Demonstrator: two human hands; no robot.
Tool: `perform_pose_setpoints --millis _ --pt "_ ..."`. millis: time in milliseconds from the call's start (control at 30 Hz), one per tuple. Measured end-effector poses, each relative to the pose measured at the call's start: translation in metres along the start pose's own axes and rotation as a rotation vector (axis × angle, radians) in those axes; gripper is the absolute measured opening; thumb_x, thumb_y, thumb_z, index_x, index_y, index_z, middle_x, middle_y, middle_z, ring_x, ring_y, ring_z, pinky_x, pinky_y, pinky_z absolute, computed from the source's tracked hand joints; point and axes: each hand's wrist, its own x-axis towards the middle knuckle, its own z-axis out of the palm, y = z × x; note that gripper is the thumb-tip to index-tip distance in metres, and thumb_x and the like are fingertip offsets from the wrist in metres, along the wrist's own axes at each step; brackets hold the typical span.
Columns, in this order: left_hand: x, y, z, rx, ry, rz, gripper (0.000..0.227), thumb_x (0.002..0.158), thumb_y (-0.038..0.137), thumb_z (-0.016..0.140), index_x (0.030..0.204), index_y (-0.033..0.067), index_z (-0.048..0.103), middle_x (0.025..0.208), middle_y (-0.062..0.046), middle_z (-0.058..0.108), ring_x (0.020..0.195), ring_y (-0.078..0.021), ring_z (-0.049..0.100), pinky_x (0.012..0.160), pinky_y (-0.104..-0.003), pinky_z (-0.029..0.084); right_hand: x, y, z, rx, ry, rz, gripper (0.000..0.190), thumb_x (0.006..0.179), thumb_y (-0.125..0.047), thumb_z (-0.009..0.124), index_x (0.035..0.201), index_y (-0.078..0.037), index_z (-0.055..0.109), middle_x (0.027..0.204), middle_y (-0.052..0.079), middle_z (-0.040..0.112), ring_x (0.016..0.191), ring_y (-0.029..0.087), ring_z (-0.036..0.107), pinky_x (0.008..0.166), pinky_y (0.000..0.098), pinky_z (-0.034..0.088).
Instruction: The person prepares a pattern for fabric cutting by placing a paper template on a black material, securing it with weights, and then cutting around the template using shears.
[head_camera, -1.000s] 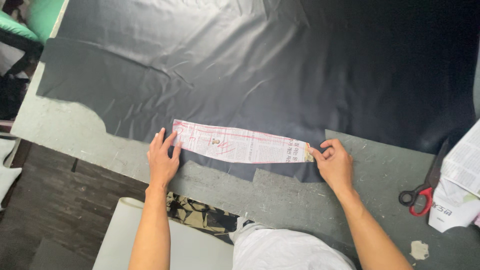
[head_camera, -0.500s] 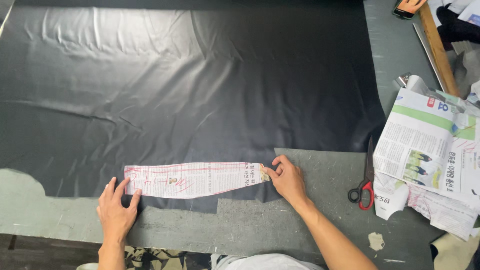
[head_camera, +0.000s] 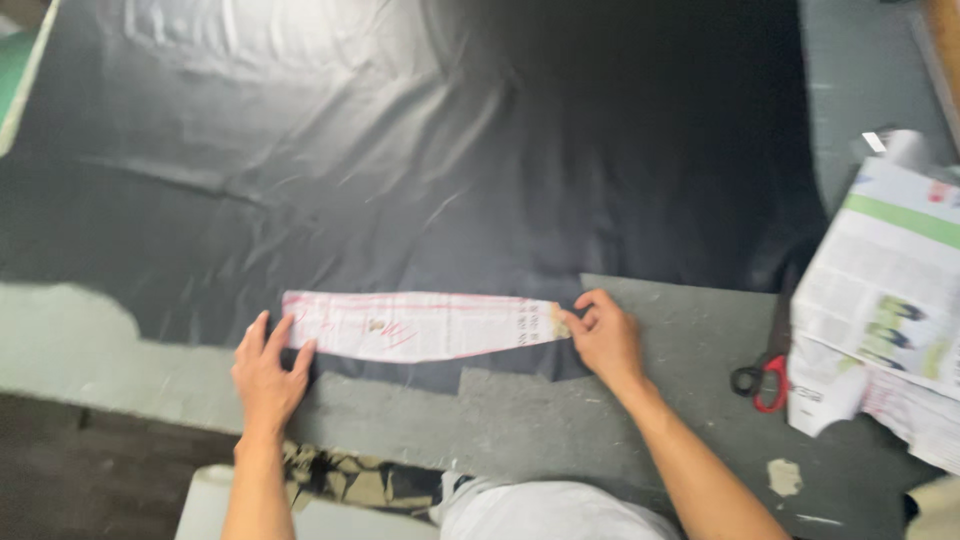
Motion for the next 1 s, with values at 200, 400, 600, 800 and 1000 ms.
perform_pose_setpoints --millis 200,400,600,800,1000 --pt "0.000 0.008 -0.008 -0.028 -0.016 -0.049 0.055 0.087 0.038 0.077 0.138 0.0197 0.065 0.156 -0.016 0.047 0.142 -0.0383 0.043 0.110 -0.052 0.036 -0.001 0.005 0.005 0.072 -0.044 0.030 0.026 0.087 -0.020 0.082 0.100 -0.004 0.066 0.063 0.005 0.067 0.054 0.013 0.060 0.053 0.0317 0.046" --pt "0.002 0.019 -0.020 -0.061 -0.042 -0.092 0.049 0.090 0.035 0.076 0.137 0.0228 0.065 0.157 -0.012 0.046 0.143 -0.0340 0.041 0.112 -0.050 0.033 -0.003 -0.008 -0.004 0.019 -0.082 0.083 0.028 0.089 -0.023 0.081 0.102 -0.002 0.066 0.062 0.004 0.066 0.052 0.013 0.058 0.053 0.0306 0.045" --pt "0.010 0.019 -0.020 -0.031 -0.088 -0.115 0.050 0.088 0.035 0.076 0.136 0.0259 0.065 0.154 -0.010 0.046 0.138 -0.0323 0.042 0.108 -0.050 0.035 -0.002 -0.014 -0.008 -0.023 -0.087 0.098 0.028 0.088 -0.024 0.081 0.102 -0.003 0.067 0.061 0.003 0.067 0.051 0.012 0.059 0.054 0.0304 0.045" --pt "0.022 0.010 -0.019 0.027 -0.202 -0.123 0.060 0.084 0.036 0.077 0.142 0.0301 0.062 0.150 -0.009 0.046 0.130 -0.0339 0.043 0.105 -0.049 0.038 -0.002 -0.014 -0.008 -0.011 -0.092 0.099 0.029 0.088 -0.025 0.081 0.101 -0.003 0.067 0.061 0.003 0.067 0.052 0.012 0.059 0.055 0.0293 0.046" --pt "0.028 0.002 -0.014 0.102 -0.257 -0.124 0.064 0.083 0.041 0.079 0.144 0.0333 0.060 0.148 -0.009 0.044 0.126 -0.0349 0.043 0.103 -0.051 0.038 -0.003 -0.011 -0.007 -0.006 -0.086 0.093 0.030 0.088 -0.025 0.081 0.102 -0.003 0.067 0.062 0.003 0.067 0.052 0.012 0.059 0.055 0.0292 0.046"
